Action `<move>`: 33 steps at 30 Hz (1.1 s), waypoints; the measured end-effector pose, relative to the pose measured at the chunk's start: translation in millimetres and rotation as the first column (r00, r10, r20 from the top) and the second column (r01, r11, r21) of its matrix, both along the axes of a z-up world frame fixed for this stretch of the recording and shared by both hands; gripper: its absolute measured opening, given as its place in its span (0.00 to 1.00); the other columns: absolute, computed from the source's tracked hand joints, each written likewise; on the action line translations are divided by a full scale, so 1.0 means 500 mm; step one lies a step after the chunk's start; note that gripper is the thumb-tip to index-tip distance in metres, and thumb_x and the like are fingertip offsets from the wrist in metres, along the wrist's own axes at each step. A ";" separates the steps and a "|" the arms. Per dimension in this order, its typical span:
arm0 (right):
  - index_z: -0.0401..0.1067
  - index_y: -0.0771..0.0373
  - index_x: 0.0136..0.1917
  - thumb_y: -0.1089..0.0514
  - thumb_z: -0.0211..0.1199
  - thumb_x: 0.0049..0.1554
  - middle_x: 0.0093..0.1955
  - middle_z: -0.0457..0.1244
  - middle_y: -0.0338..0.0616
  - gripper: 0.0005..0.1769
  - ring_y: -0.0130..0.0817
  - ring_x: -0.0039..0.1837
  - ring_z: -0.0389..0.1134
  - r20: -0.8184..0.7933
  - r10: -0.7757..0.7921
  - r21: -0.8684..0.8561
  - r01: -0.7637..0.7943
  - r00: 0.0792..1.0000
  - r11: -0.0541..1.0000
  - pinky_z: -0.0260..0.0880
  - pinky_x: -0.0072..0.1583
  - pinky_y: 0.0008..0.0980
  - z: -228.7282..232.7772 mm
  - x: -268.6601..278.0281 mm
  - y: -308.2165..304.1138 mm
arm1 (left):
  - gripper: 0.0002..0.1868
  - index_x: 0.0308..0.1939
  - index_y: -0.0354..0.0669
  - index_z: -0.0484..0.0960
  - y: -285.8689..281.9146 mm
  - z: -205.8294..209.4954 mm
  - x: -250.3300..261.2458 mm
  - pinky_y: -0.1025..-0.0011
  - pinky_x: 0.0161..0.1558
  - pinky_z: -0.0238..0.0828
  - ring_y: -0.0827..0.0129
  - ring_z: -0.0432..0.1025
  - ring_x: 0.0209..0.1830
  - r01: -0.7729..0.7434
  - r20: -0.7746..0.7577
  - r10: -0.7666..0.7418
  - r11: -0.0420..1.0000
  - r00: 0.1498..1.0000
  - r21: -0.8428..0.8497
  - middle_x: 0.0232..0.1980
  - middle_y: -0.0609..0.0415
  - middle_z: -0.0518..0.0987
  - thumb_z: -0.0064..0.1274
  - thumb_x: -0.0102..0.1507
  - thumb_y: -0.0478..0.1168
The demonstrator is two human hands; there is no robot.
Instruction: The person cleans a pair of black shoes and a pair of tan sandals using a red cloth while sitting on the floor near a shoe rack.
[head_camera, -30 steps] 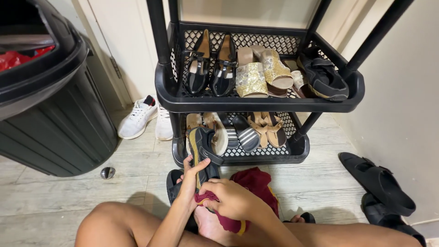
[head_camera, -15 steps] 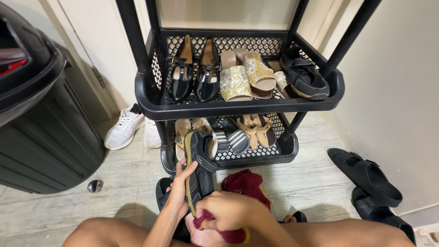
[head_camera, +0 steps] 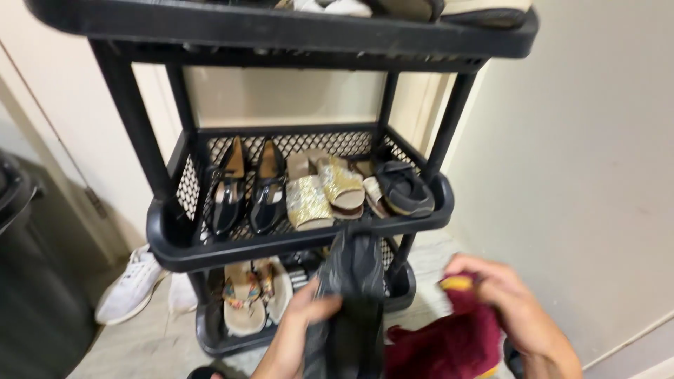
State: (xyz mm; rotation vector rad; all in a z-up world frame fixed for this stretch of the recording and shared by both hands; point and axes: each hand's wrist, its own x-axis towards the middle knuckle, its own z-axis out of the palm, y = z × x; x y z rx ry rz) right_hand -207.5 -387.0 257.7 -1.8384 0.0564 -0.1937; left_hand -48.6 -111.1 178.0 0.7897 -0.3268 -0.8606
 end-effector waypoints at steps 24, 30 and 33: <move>0.73 0.52 0.66 0.48 0.67 0.53 0.45 0.71 0.55 0.27 0.52 0.53 0.74 0.000 -0.470 -0.860 0.241 0.882 0.451 0.72 0.58 0.46 0.078 0.300 -0.072 | 0.16 0.28 0.39 0.89 -0.396 0.232 0.335 0.39 0.73 0.51 0.52 0.78 0.33 -0.919 0.928 -0.152 0.155 0.340 0.362 0.33 0.43 0.85 0.49 0.59 0.44; 0.78 0.57 0.57 0.47 0.71 0.50 0.38 0.71 0.56 0.23 0.54 0.47 0.73 0.205 -0.557 -0.826 0.447 0.805 0.343 0.72 0.52 0.46 0.062 0.303 -0.066 | 0.15 0.31 0.39 0.87 -0.436 0.206 0.369 0.32 0.69 0.42 0.46 0.50 0.79 -0.909 0.886 -0.280 0.088 0.370 0.408 0.76 0.37 0.58 0.53 0.59 0.47; 0.79 0.61 0.55 0.47 0.69 0.53 0.32 0.71 0.52 0.21 0.50 0.38 0.74 0.360 -0.573 -0.651 0.639 0.736 0.411 0.73 0.43 0.43 0.047 0.299 -0.062 | 0.51 0.68 0.32 0.74 -0.455 0.174 0.394 0.28 0.63 0.43 0.41 0.49 0.71 -0.995 0.998 -0.036 -0.083 -0.049 -0.052 0.66 0.29 0.65 0.59 0.42 0.51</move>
